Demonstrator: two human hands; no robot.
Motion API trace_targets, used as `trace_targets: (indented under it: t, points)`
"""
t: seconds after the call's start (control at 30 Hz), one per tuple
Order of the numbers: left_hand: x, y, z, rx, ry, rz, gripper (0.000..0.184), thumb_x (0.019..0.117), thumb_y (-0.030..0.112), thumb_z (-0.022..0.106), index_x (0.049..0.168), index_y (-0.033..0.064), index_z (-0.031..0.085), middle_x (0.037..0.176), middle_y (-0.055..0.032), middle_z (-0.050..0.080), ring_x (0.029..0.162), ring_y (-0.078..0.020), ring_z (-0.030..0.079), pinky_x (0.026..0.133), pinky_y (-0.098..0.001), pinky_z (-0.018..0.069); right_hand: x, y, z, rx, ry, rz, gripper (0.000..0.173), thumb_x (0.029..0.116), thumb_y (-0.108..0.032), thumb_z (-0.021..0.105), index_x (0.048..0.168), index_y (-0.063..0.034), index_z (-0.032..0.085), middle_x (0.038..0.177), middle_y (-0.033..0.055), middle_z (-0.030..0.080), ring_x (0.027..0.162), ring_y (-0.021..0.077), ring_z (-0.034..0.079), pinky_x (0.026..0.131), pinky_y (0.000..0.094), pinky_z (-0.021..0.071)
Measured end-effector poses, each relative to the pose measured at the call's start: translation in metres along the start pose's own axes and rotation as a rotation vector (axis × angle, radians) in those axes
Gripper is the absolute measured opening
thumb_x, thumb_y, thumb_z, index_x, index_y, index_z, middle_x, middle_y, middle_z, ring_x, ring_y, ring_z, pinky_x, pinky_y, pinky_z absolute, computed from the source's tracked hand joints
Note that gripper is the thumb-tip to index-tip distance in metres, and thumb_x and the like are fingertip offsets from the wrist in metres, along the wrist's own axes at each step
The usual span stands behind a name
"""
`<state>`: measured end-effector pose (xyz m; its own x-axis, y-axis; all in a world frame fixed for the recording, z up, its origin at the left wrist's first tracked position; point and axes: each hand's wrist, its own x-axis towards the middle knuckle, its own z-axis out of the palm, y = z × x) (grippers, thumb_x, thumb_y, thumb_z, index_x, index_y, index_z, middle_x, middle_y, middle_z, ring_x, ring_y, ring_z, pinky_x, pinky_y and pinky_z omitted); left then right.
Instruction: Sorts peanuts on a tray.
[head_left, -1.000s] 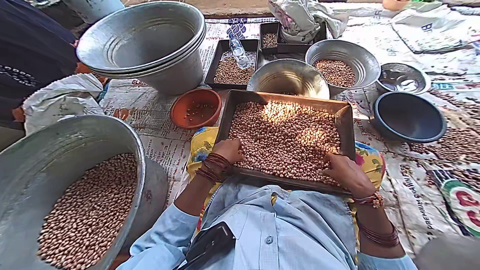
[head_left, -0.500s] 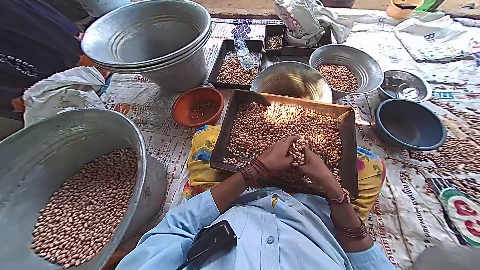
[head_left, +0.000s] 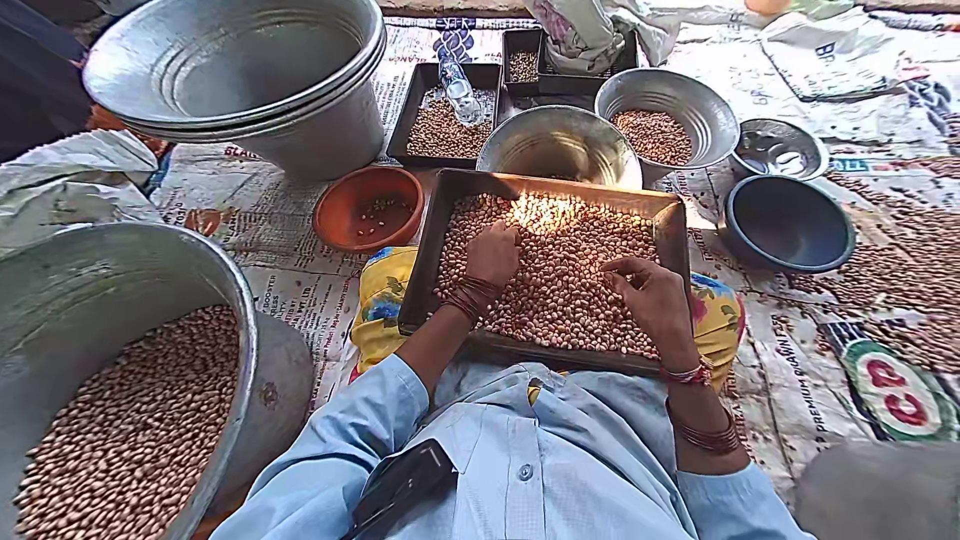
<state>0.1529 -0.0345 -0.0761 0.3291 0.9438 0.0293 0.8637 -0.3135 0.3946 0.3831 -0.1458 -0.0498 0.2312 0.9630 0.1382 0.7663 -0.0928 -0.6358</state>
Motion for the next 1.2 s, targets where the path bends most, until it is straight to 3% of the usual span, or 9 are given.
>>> trace_targets:
  t: [0.2, 0.33, 0.57, 0.67, 0.77, 0.9, 1.03, 1.13, 1.2]
  points:
    - [0.003, -0.020, -0.004, -0.335, -0.054, -0.022, 0.018, 0.0993, 0.014, 0.063, 0.108, 0.0011, 0.073, 0.098, -0.0184, 0.073, 0.090, -0.0351, 0.071, 0.082, -0.0576, 0.0550, 0.013, -0.003, 0.033, -0.209, -0.040, -0.132, 0.014, 0.0941, -0.014, 0.071, 0.106, -0.0100, 0.076, 0.092, 0.0143, 0.073, 0.082, 0.0368, 0.070, 0.068, 0.0588, 0.0529]
    - [-0.012, -0.022, -0.009, -0.803, -0.162, -0.067, 0.019, 0.1028, 0.005, 0.048, 0.118, 0.0032, 0.060, 0.091, -0.0123, 0.067, 0.060, -0.0169, 0.060, 0.054, -0.0324, 0.0524, 0.013, 0.001, 0.033, -0.225, 0.021, -0.121, 0.019, 0.0944, -0.012, 0.067, 0.113, -0.0078, 0.072, 0.096, 0.0168, 0.072, 0.082, 0.0382, 0.070, 0.065, 0.0588, 0.0526]
    - [-0.031, 0.013, 0.002, -0.490, -0.295, 0.202, 0.011, 0.0981, 0.011, 0.063, 0.104, 0.0077, 0.072, 0.063, 0.0001, 0.051, 0.055, -0.0103, 0.044, 0.057, -0.0314, 0.0413, -0.015, 0.001, 0.026, -0.268, -0.131, -0.233, 0.014, 0.0938, -0.020, 0.071, 0.100, -0.0109, 0.080, 0.088, 0.0148, 0.073, 0.081, 0.0349, 0.071, 0.070, 0.0566, 0.0541]
    - [-0.038, 0.025, 0.006, -0.332, -0.290, 0.251, 0.019, 0.0999, 0.010, 0.059, 0.110, 0.0048, 0.075, 0.089, -0.0143, 0.071, 0.080, -0.0274, 0.066, 0.078, -0.0483, 0.0545, -0.019, 0.008, 0.036, -0.312, -0.124, -0.232, 0.018, 0.0951, -0.020, 0.069, 0.107, -0.0118, 0.079, 0.090, 0.0160, 0.073, 0.081, 0.0363, 0.072, 0.069, 0.0569, 0.0553]
    - [-0.043, 0.032, 0.005, -0.176, -0.301, 0.253, 0.024, 0.1030, 0.012, 0.056, 0.119, 0.0043, 0.072, 0.114, -0.0190, 0.072, 0.108, -0.0369, 0.069, 0.095, -0.0552, 0.0526, -0.018, 0.002, 0.039, -0.339, -0.197, -0.177, 0.021, 0.0962, -0.021, 0.067, 0.113, -0.0116, 0.077, 0.100, 0.0171, 0.074, 0.088, 0.0377, 0.072, 0.074, 0.0573, 0.0554]
    - [-0.044, 0.029, 0.017, -0.109, -0.212, 0.325, 0.025, 0.1000, 0.011, 0.060, 0.121, 0.0036, 0.073, 0.116, -0.0216, 0.072, 0.104, -0.0412, 0.071, 0.088, -0.0585, 0.0553, -0.018, -0.010, 0.034, -0.358, -0.316, -0.038, 0.034, 0.0989, -0.022, 0.063, 0.131, -0.0108, 0.069, 0.124, 0.0177, 0.071, 0.107, 0.0377, 0.070, 0.087, 0.0567, 0.0548]
    - [-0.045, 0.028, 0.027, -0.092, -0.179, 0.314, 0.022, 0.0966, 0.010, 0.065, 0.115, 0.0007, 0.073, 0.111, -0.0240, 0.072, 0.100, -0.0450, 0.071, 0.085, -0.0641, 0.0546, -0.018, -0.006, 0.032, -0.300, -0.339, -0.001, 0.034, 0.0984, -0.019, 0.062, 0.131, -0.0086, 0.068, 0.123, 0.0181, 0.070, 0.109, 0.0356, 0.070, 0.088, 0.0543, 0.0548]
    - [-0.040, 0.016, 0.025, -0.344, -0.227, 0.246, 0.024, 0.0934, 0.014, 0.064, 0.111, -0.0012, 0.070, 0.083, -0.0159, 0.067, 0.073, -0.0305, 0.064, 0.071, -0.0536, 0.0519, -0.019, -0.011, 0.020, -0.220, -0.320, -0.025, 0.029, 0.0977, -0.019, 0.064, 0.123, -0.0067, 0.071, 0.116, 0.0177, 0.071, 0.105, 0.0342, 0.070, 0.086, 0.0532, 0.0540]
    - [-0.038, 0.011, 0.022, -0.582, -0.410, 0.151, 0.025, 0.0912, 0.013, 0.058, 0.113, 0.0017, 0.064, 0.085, -0.0056, 0.063, 0.069, -0.0141, 0.057, 0.066, -0.0363, 0.0488, -0.021, -0.019, 0.015, -0.130, -0.289, -0.099, 0.025, 0.0970, -0.020, 0.067, 0.116, -0.0049, 0.072, 0.109, 0.0169, 0.072, 0.098, 0.0332, 0.071, 0.083, 0.0535, 0.0542]
